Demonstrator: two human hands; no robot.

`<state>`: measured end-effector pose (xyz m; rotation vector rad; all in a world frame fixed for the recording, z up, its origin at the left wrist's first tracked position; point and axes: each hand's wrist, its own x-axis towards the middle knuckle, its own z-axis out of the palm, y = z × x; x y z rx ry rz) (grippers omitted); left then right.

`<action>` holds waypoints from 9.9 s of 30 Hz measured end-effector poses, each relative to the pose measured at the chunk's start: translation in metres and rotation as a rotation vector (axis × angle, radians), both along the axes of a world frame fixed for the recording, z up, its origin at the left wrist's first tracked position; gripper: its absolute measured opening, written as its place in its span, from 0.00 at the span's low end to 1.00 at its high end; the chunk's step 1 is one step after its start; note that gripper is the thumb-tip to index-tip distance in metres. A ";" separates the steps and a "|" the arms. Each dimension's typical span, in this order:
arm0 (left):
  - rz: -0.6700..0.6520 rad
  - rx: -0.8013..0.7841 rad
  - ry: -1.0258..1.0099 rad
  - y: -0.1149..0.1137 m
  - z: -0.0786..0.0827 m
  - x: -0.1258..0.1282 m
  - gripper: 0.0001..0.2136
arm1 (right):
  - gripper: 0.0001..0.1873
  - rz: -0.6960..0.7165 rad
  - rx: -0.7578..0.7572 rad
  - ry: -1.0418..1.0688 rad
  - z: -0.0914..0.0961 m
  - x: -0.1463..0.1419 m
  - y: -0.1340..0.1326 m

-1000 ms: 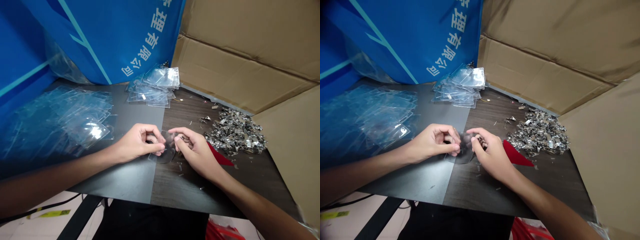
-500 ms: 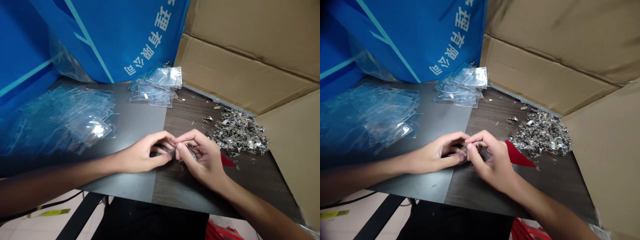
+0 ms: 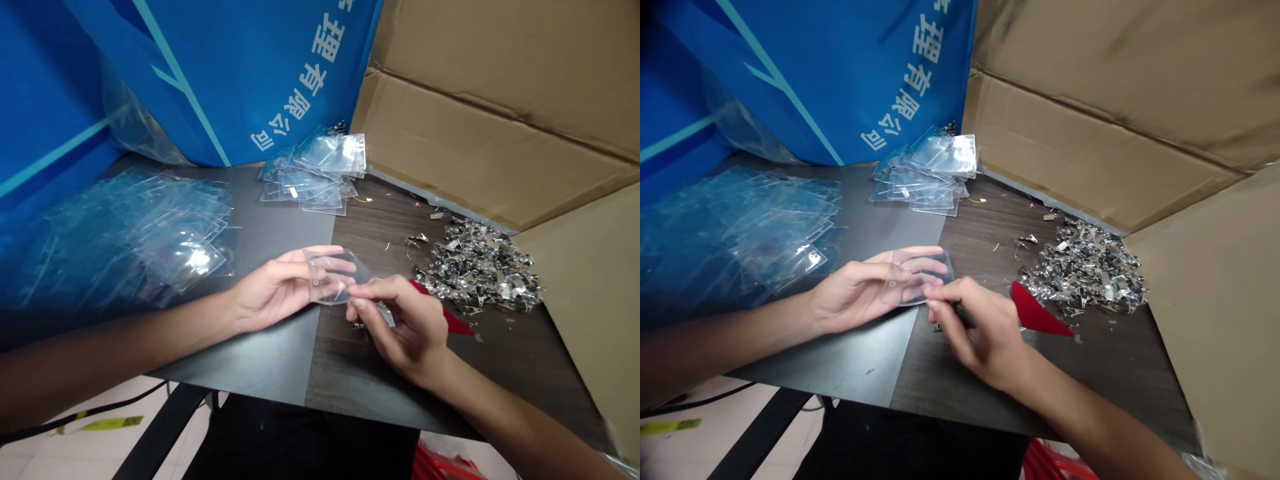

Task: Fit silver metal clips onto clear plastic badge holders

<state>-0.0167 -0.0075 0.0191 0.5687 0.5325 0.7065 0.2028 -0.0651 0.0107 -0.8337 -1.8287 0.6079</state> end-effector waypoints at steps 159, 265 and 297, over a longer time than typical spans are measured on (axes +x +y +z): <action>-0.035 0.632 0.521 -0.004 -0.007 -0.004 0.17 | 0.18 0.126 -0.416 -0.184 0.014 -0.001 0.008; 0.345 1.731 1.294 0.226 0.039 0.011 0.16 | 0.15 -0.053 -0.643 -0.171 0.000 0.003 0.027; -0.137 1.233 2.002 0.102 0.022 -0.172 0.32 | 0.09 -0.620 -0.116 -0.934 -0.008 0.096 0.094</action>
